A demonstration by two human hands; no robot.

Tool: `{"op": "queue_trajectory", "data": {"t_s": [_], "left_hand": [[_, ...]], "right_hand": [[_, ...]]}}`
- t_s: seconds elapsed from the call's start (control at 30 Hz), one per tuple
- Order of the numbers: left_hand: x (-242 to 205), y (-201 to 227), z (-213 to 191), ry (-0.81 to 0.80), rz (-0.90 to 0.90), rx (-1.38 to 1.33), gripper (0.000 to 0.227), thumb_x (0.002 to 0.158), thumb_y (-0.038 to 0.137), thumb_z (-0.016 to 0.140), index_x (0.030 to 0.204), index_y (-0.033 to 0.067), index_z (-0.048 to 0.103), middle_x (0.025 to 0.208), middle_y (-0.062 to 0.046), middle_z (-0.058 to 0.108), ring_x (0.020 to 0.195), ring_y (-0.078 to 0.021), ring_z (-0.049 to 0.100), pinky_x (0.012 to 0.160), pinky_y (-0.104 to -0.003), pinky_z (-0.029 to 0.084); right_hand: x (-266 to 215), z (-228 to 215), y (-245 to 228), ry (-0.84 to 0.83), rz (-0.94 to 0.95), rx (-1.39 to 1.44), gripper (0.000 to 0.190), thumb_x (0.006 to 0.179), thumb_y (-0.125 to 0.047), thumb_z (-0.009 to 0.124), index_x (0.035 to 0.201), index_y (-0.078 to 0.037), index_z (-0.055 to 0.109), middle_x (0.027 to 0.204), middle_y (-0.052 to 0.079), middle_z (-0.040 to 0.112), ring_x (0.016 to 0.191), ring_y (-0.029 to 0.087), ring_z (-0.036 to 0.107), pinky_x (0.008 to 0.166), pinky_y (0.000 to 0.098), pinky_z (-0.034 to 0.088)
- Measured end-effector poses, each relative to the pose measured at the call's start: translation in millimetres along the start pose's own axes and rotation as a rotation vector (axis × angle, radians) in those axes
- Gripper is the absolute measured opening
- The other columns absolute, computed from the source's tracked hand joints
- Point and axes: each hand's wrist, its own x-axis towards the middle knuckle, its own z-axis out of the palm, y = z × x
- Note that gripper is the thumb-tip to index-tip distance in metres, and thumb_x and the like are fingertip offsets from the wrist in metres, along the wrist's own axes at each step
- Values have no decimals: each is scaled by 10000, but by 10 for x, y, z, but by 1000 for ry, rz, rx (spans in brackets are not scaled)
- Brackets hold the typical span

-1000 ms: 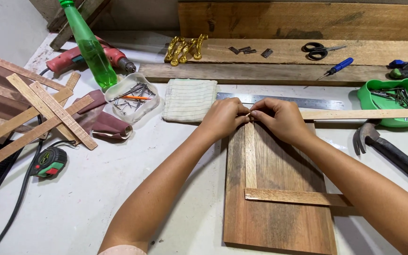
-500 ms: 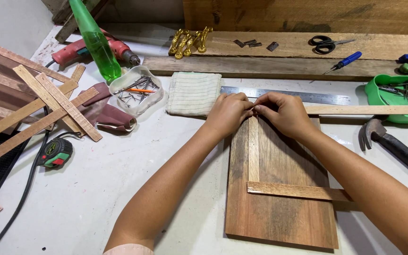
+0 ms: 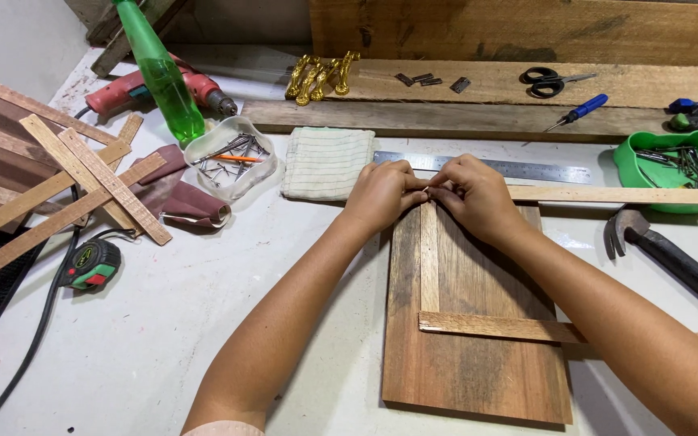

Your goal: The person assembles a small wooden frame on a rectangular board at a workbench. They position thin wood strips, sand a strip with a sanding block, measure and align the strips using a steel ruler, then hammer nails to fasten the strips into a frame on the board.

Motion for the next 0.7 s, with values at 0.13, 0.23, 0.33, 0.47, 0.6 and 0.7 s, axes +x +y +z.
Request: {"op": "queue_trajectory", "data": {"t_s": [0.13,0.23,0.33,0.47,0.6,0.7], "left_hand": [[1,-8,3,-6,-25,9,280,858,401,746,1103,281,810,917,-1,685,949,-214,627,964,-405,424],[5,1,6,4,-19,9,275,852,394,746,1090,275,817,907,-3,688,961,-216,622,970,-419,408],[4,-13,21,-24,-57,19,268,863,419,734,1075,276,813,912,7,683,970,-205,617,982,-410,405],[-1,-39,35,10,-24,39,277,855,435,746,1055,257,821,936,9,692,1016,-209,617,979,-413,407],[20,-48,57,37,-2,63,284,853,452,744,1037,251,824,933,13,701,1016,-216,615,985,-422,400],[-6,-30,15,35,-4,46,289,849,450,746,1037,245,824,923,17,706,1025,-209,618,984,-413,404]], "right_hand": [[60,-40,0,-13,36,8,153,853,-129,837,965,-78,746,950,78,632,757,203,661,674,329,540],[74,-47,-22,-51,9,-4,149,866,-125,813,971,-54,734,952,92,650,799,227,677,703,347,549],[90,-45,-93,-82,-85,-48,153,902,-109,763,1020,-21,718,1011,114,652,854,276,683,744,371,562],[95,-41,-113,-122,-88,-91,130,929,-102,719,1017,-7,710,1038,124,648,893,308,683,781,390,564],[90,-40,-85,-113,-104,-97,152,917,-107,727,1019,3,707,1034,132,643,905,319,675,794,399,563],[99,-41,-90,-139,-78,-82,147,910,-104,721,1011,2,704,1032,124,649,900,303,683,791,386,570]]}}
